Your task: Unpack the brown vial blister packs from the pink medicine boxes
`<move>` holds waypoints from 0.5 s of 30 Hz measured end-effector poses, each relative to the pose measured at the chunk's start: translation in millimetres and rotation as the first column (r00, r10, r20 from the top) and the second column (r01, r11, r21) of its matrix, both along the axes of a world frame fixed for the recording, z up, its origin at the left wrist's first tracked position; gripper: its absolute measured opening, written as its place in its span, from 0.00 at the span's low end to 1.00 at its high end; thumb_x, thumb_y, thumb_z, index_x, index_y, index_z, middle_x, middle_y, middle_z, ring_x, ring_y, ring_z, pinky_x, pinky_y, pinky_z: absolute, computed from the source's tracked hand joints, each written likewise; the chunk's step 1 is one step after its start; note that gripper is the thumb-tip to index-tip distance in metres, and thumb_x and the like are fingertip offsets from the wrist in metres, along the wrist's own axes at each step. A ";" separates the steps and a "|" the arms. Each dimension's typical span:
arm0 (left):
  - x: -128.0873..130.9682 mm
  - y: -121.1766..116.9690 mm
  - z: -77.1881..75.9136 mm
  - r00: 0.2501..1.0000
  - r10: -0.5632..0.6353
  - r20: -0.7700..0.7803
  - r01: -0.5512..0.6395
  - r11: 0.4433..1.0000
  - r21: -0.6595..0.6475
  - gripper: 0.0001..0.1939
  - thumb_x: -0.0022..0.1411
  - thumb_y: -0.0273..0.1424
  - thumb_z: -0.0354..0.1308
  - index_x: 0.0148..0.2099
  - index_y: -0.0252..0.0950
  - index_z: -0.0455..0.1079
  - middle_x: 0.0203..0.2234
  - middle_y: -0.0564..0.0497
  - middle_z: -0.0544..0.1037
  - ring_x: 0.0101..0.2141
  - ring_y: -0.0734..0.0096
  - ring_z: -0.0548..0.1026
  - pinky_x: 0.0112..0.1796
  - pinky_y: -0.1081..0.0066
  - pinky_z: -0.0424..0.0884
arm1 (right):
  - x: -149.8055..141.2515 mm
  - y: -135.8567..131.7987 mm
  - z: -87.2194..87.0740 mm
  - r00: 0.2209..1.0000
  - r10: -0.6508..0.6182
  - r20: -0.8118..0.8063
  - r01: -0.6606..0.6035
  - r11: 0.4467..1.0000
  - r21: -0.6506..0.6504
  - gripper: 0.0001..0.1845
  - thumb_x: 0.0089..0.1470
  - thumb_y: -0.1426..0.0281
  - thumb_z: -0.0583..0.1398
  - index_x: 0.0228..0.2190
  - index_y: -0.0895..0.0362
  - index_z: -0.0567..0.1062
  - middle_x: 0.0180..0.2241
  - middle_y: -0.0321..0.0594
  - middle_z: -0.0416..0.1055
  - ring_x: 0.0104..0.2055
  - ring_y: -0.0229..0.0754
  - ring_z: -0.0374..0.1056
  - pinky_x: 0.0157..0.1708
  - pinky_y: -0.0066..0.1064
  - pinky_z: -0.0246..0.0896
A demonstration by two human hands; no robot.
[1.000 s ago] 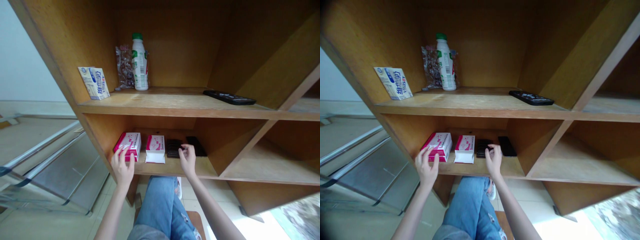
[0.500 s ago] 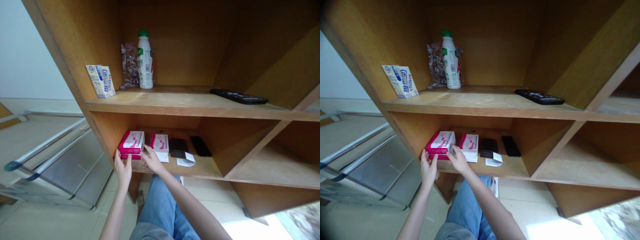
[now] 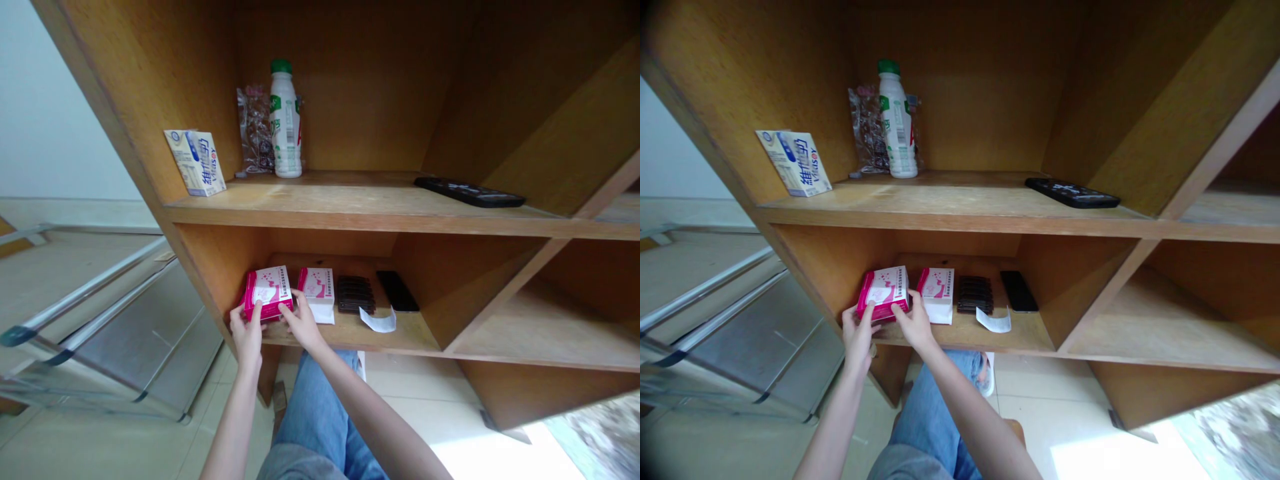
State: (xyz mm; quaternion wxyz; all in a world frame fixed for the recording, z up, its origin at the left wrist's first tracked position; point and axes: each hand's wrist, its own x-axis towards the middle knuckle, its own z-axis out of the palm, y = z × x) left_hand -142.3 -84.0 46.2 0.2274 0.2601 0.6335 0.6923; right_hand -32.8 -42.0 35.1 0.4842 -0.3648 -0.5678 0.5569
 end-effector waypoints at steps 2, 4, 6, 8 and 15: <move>4.0 -1.4 6.4 0.987 -0.063 0.148 0.057 0.997 0.048 0.25 0.48 0.41 0.63 0.47 0.40 0.63 0.44 0.46 0.70 0.35 0.68 0.75 0.29 0.68 0.75 | 0.6 -2.6 4.8 1.000 0.001 -0.009 -0.001 1.000 -0.014 0.27 0.49 0.58 0.60 0.48 0.53 0.61 0.40 0.39 0.69 0.30 0.37 0.69 0.15 0.22 0.61; 7.5 -4.2 12.7 0.971 -0.092 0.219 0.076 0.994 0.082 0.26 0.47 0.38 0.64 0.48 0.41 0.63 0.44 0.47 0.71 0.34 0.70 0.75 0.27 0.72 0.75 | 0.9 -4.3 10.3 0.999 0.005 -0.048 -0.007 0.999 -0.032 0.25 0.48 0.59 0.61 0.46 0.52 0.62 0.43 0.40 0.68 0.32 0.38 0.69 0.15 0.22 0.63; 10.8 -7.6 17.7 0.969 -0.089 0.229 0.065 0.992 0.108 0.27 0.47 0.36 0.64 0.50 0.41 0.64 0.46 0.47 0.71 0.34 0.70 0.76 0.28 0.75 0.74 | 1.6 -5.8 14.8 0.994 0.011 -0.106 -0.018 0.998 -0.066 0.25 0.45 0.60 0.62 0.44 0.52 0.62 0.44 0.40 0.67 0.34 0.38 0.69 0.16 0.22 0.64; 14.6 -10.7 21.5 0.971 -0.087 0.221 0.058 0.989 0.135 0.28 0.47 0.35 0.64 0.52 0.42 0.65 0.49 0.46 0.71 0.38 0.68 0.76 0.30 0.75 0.75 | 3.8 -7.7 18.3 0.986 0.016 -0.166 -0.034 0.994 -0.101 0.26 0.43 0.61 0.63 0.44 0.51 0.63 0.46 0.40 0.66 0.35 0.38 0.70 0.18 0.22 0.66; 39.3 -14.5 33.0 0.974 -0.214 0.074 0.197 0.961 0.194 0.30 0.50 0.36 0.63 0.57 0.43 0.64 0.56 0.45 0.67 0.46 0.61 0.74 0.36 0.70 0.76 | 32.2 -19.9 28.3 0.943 -0.071 -0.326 0.014 0.985 -0.174 0.37 0.40 0.63 0.65 0.53 0.49 0.62 0.54 0.41 0.63 0.42 0.42 0.70 0.27 0.27 0.71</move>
